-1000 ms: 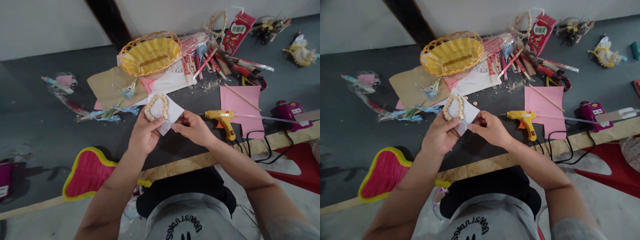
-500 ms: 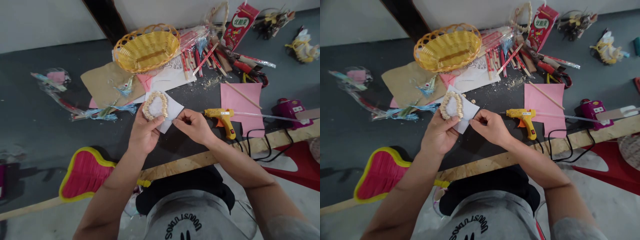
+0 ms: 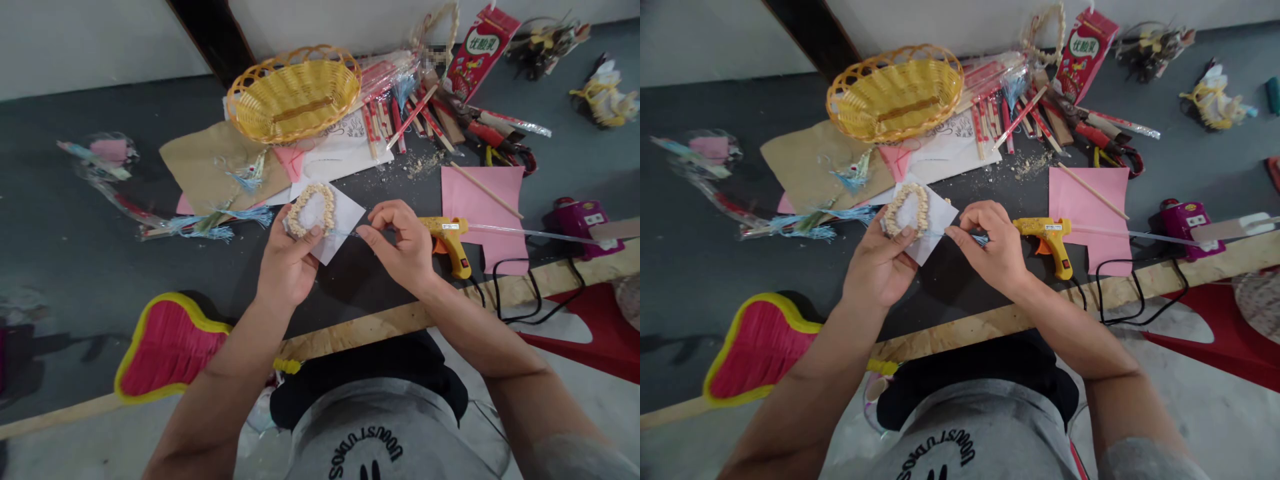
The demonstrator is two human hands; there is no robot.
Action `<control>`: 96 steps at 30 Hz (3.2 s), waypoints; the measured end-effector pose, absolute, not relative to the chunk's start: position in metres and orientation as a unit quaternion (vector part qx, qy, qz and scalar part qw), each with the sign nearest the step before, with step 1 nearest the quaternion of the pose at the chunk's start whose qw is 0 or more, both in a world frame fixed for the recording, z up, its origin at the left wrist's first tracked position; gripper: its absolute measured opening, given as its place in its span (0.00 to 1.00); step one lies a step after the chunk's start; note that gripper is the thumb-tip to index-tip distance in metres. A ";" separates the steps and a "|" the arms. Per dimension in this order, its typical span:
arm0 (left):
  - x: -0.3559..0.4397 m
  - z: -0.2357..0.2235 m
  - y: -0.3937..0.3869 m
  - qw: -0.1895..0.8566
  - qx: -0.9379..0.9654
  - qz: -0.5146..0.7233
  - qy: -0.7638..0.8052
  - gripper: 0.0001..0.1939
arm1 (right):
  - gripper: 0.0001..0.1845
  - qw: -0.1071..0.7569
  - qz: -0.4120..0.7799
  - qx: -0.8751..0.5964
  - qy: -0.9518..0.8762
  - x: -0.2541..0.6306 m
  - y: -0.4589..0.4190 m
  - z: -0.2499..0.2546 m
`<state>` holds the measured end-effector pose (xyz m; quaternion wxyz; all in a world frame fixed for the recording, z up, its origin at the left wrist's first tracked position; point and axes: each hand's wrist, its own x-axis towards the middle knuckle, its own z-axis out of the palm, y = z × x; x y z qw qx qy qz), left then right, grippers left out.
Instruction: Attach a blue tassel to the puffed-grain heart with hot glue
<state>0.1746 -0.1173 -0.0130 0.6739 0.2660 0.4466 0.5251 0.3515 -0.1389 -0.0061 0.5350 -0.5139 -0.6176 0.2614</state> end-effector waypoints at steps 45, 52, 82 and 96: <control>0.188 -0.009 -0.124 0.684 0.277 0.513 0.437 0.35 | 0.23 0.415 0.619 -0.441 -0.500 0.349 -0.134 -0.008; 0.187 -0.009 -0.124 0.672 0.290 0.511 0.451 0.40 | 0.24 0.412 0.615 -0.435 -0.512 0.347 -0.135 -0.005; 0.186 -0.007 -0.123 0.720 0.238 0.488 0.433 0.31 | 0.05 0.446 0.537 -0.482 -0.529 0.342 -0.136 -0.012; 0.185 -0.007 -0.124 0.687 0.266 0.534 0.415 0.33 | 0.20 0.430 0.668 -0.403 -0.455 0.346 -0.134 -0.008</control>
